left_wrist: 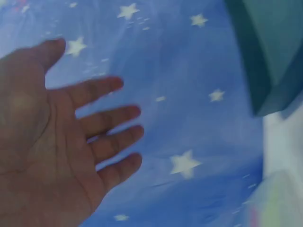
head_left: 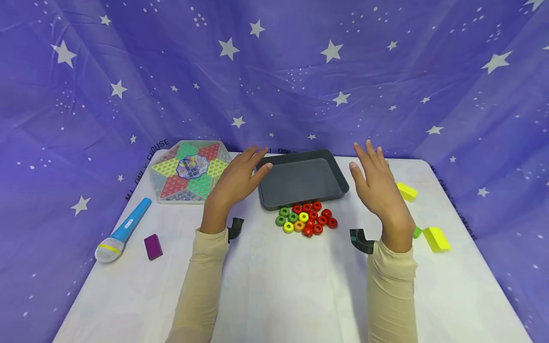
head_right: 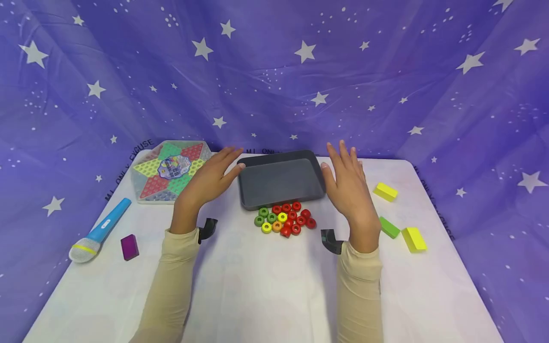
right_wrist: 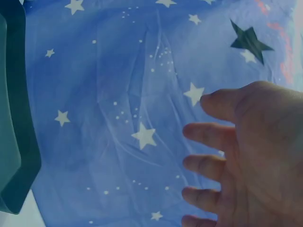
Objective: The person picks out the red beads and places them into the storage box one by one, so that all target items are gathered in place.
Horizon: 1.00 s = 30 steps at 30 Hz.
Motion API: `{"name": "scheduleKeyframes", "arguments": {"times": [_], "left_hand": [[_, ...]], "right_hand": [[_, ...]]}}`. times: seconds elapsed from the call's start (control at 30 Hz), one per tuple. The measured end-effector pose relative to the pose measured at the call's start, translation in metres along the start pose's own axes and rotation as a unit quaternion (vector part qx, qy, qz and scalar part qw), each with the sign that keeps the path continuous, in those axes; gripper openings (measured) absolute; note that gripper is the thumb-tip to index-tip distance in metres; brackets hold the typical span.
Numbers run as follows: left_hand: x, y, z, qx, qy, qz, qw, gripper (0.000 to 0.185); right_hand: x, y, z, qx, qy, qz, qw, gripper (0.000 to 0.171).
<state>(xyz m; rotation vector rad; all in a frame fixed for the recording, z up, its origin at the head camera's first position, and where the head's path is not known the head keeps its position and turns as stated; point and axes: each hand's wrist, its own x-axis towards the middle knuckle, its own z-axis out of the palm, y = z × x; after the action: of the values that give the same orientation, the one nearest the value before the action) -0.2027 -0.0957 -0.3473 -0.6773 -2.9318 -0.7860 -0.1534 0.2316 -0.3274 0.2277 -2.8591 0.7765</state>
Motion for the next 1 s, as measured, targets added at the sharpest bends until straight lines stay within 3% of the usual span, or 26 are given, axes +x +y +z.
{"name": "scheduleKeyframes", "arguments": {"times": [0.13, 0.27, 0.47, 0.57, 0.63, 0.77, 0.83, 1.0], "left_hand": [[0.009, -0.016, 0.019, -0.084, -0.006, -0.040, 0.9956, 0.064], [0.014, -0.031, 0.039, -0.165, 0.014, -0.087, 0.9824, 0.062], [0.022, -0.049, 0.064, -0.184, 0.039, -0.130, 0.9735, 0.061], [0.026, -0.054, 0.070, -0.234, 0.036, -0.154, 0.9592, 0.061], [0.029, -0.056, 0.073, -0.294, 0.030, -0.177, 0.9388, 0.061], [0.033, -0.060, 0.080, -0.423, 0.030, -0.204, 0.8822, 0.061], [0.044, -0.083, 0.103, -0.475, 0.046, -0.192, 0.8577, 0.064], [0.054, -0.097, 0.128, -0.555, 0.061, -0.215, 0.8017, 0.063]], "right_hand": [[-0.003, 0.004, 0.001, 0.032, 0.016, -0.006, 0.999, 0.057], [-0.008, 0.016, 0.008, 0.078, 0.038, 0.006, 0.996, 0.055], [-0.021, 0.042, 0.020, 0.168, 0.038, 0.077, 0.982, 0.052], [-0.030, 0.054, 0.025, 0.195, 0.027, 0.111, 0.974, 0.049], [-0.036, 0.061, 0.029, 0.216, 0.018, 0.122, 0.969, 0.047], [-0.049, 0.074, 0.045, 0.246, -0.018, 0.136, 0.959, 0.046], [-0.054, 0.080, 0.054, 0.266, -0.039, 0.141, 0.953, 0.047], [-0.067, 0.089, 0.074, 0.327, -0.090, 0.144, 0.929, 0.051]]}}
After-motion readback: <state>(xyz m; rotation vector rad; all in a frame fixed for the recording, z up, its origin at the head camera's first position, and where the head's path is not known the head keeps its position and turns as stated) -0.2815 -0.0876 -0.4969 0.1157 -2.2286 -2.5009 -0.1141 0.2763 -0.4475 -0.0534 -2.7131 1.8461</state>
